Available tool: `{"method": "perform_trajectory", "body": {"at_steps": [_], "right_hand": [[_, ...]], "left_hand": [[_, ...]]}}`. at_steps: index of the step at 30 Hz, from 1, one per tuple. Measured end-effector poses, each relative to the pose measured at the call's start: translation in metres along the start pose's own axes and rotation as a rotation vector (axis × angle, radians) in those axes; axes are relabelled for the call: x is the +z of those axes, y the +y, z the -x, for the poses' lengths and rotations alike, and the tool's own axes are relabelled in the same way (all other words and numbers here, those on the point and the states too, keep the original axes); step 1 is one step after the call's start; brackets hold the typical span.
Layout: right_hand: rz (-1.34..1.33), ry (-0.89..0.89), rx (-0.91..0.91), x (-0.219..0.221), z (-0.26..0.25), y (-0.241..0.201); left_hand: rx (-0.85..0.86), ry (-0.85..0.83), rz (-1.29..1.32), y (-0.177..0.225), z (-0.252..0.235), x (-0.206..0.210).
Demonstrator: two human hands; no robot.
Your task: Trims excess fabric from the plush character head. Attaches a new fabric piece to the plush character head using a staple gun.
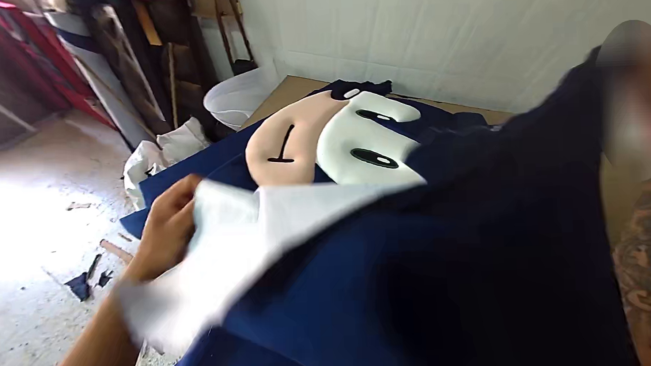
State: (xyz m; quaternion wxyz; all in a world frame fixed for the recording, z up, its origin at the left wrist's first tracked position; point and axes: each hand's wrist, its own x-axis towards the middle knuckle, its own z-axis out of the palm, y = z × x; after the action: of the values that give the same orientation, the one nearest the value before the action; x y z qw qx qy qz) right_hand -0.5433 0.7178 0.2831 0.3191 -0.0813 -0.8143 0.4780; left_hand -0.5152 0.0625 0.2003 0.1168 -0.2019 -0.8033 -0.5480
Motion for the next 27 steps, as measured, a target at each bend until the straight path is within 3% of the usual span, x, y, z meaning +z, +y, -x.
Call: {"method": "perform_trajectory", "body": {"at_steps": [4,7,9,12,15,17,19,22,25,27], "right_hand": [[0.134,-0.209,0.295,0.067,0.008,0.071],[0.243,-0.342,0.511,0.102,0.056,0.127],[0.268,-0.407,0.682,0.122,0.105,0.113],[0.119,-0.444,0.518,0.123,0.202,0.177],[-0.04,-0.438,0.493,0.153,0.263,0.17],[-0.089,-0.46,0.458,0.182,0.271,0.154],[-0.038,-0.508,0.383,0.215,0.247,0.147],[-0.004,-0.475,0.396,0.283,0.17,0.161],[-0.095,-0.417,0.527,0.354,0.12,0.189],[-0.034,-0.447,0.525,0.388,0.113,0.205]], "left_hand": [[-0.328,-0.007,0.213,-0.049,-0.05,0.002],[-0.621,0.026,0.423,-0.136,-0.025,0.023],[-0.818,0.004,0.396,-0.169,0.001,0.05],[-0.947,0.087,0.345,-0.21,0.041,0.09],[-0.928,0.218,0.167,-0.213,0.062,0.109],[-0.927,0.183,0.011,-0.206,0.066,0.118],[-0.85,0.119,-0.267,-0.199,0.06,0.125],[-0.503,0.144,-0.706,-0.189,0.036,0.132],[-0.328,0.035,-0.774,-0.199,0.01,0.149],[-0.304,-0.062,-0.741,-0.238,0.002,0.16]]}}
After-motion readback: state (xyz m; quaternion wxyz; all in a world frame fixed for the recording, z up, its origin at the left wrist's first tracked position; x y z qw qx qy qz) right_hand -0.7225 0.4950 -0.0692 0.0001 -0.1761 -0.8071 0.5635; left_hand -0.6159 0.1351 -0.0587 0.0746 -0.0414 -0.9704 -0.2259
